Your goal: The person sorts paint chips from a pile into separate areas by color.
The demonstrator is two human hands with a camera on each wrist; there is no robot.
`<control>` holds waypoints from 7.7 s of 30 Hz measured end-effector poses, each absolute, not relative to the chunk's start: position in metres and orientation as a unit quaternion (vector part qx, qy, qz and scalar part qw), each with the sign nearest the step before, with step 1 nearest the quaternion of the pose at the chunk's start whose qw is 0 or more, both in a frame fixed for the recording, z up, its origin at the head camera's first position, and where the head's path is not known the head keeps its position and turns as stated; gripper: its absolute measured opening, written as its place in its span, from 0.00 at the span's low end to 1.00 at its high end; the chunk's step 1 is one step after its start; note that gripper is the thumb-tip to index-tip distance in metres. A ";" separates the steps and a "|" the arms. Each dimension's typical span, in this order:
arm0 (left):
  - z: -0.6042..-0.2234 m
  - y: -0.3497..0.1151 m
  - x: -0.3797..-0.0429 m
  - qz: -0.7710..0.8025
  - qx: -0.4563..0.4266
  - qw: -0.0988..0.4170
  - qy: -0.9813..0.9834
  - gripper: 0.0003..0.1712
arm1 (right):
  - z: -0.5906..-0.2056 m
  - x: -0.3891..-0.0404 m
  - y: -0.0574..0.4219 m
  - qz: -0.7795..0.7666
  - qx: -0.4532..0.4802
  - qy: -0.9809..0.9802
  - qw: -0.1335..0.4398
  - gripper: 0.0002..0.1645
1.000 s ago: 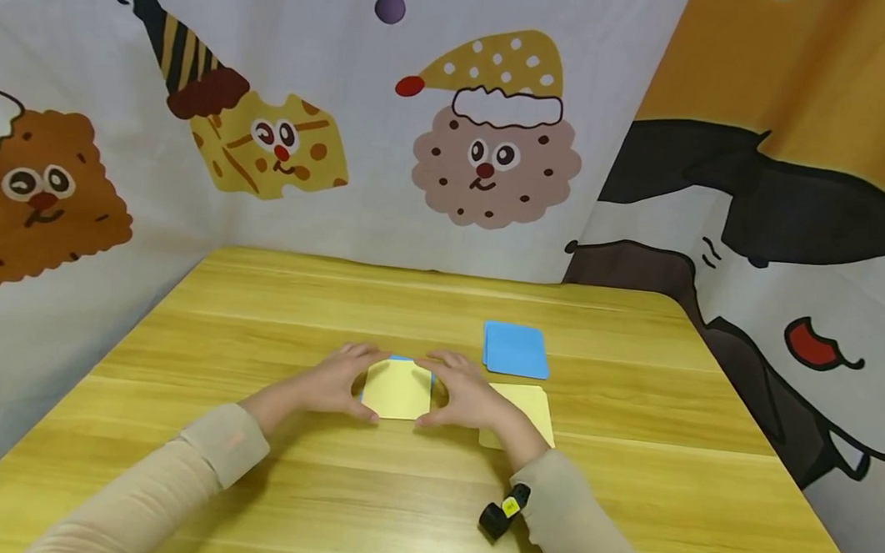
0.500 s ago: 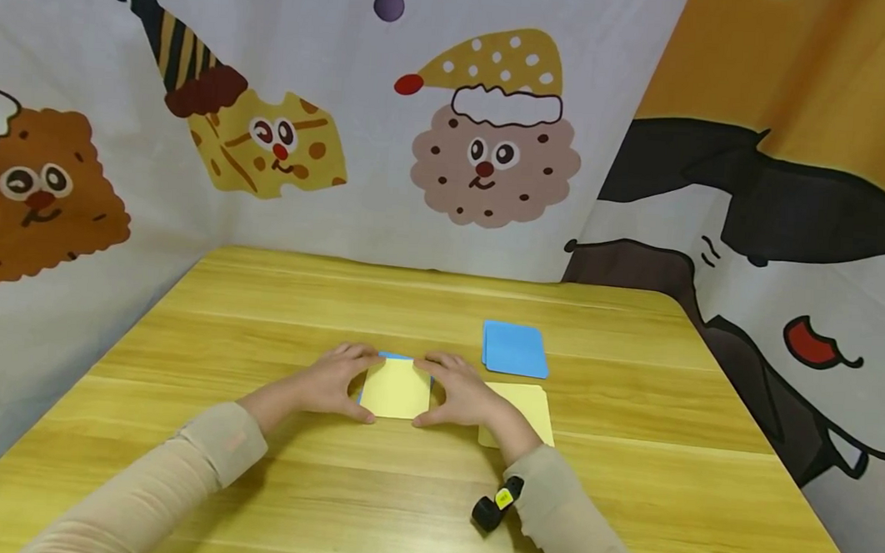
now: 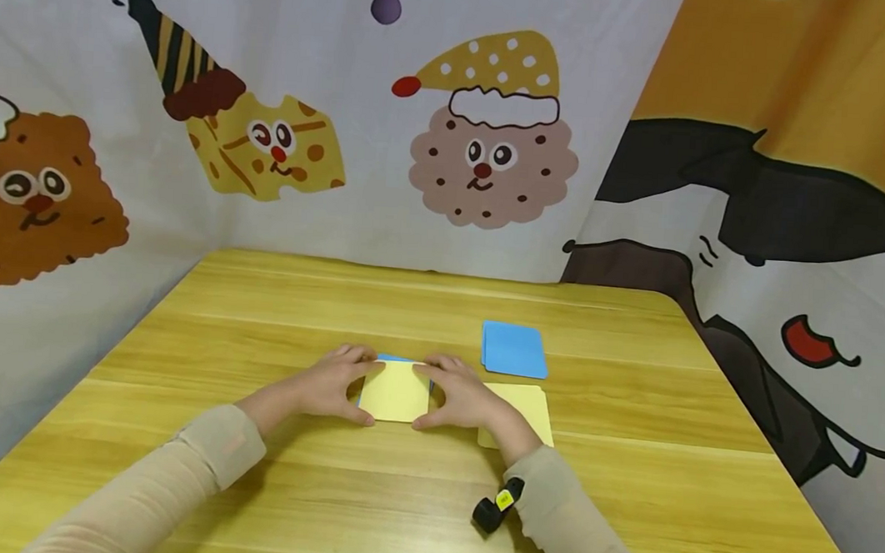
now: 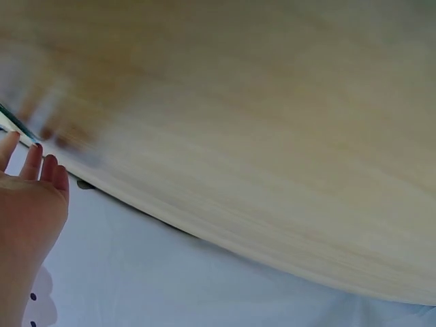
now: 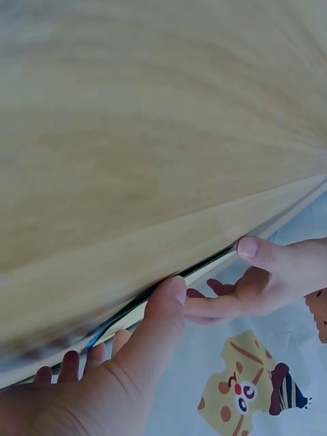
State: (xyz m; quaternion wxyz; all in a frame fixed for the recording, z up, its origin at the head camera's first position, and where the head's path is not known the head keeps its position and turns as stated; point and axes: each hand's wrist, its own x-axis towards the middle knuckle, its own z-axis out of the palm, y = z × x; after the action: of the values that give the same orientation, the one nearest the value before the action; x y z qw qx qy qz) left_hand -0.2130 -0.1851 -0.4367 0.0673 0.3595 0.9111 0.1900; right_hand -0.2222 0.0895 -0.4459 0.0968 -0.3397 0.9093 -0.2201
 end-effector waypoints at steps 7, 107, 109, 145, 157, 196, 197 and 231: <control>-0.431 -0.184 -0.210 0.212 0.354 0.055 0.909 0.54 | -0.439 -0.218 0.092 -0.234 -0.329 0.909 0.104 0.56; -0.427 -0.018 -0.217 0.097 0.428 0.089 0.894 0.62 | -0.439 -0.186 0.261 -0.262 -0.322 0.907 0.074 0.56; -0.423 -0.021 -0.216 0.114 0.427 0.087 0.893 0.61 | -0.438 -0.186 0.261 -0.268 -0.321 0.906 0.060 0.54; -0.433 -0.154 -0.221 0.204 0.358 0.078 0.908 0.63 | -0.431 -0.189 0.132 -0.233 -0.338 0.912 -0.013 0.55; -0.440 -0.179 -0.225 0.202 0.356 0.094 0.908 0.64 | -0.442 -0.202 0.103 -0.212 -0.323 0.922 0.033 0.59; -0.429 -0.166 -0.225 0.200 0.366 0.051 0.908 0.58 | -0.440 -0.211 0.103 -0.242 -0.333 0.909 0.060 0.55; -0.428 -0.165 -0.225 0.200 0.363 0.051 0.908 0.58 | -0.439 -0.211 0.105 -0.245 -0.332 0.909 0.062 0.56; -0.410 -0.049 -0.280 0.207 0.366 0.021 0.907 0.57 | -0.411 -0.258 0.211 -0.247 -0.302 0.919 0.053 0.54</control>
State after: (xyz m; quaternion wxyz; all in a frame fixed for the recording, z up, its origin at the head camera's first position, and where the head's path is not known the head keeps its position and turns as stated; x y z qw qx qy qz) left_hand -0.2799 -0.0486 -0.4101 0.0210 0.3656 0.9073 0.2066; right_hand -0.2578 0.2114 -0.4112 0.0535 -0.3024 0.9191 -0.2470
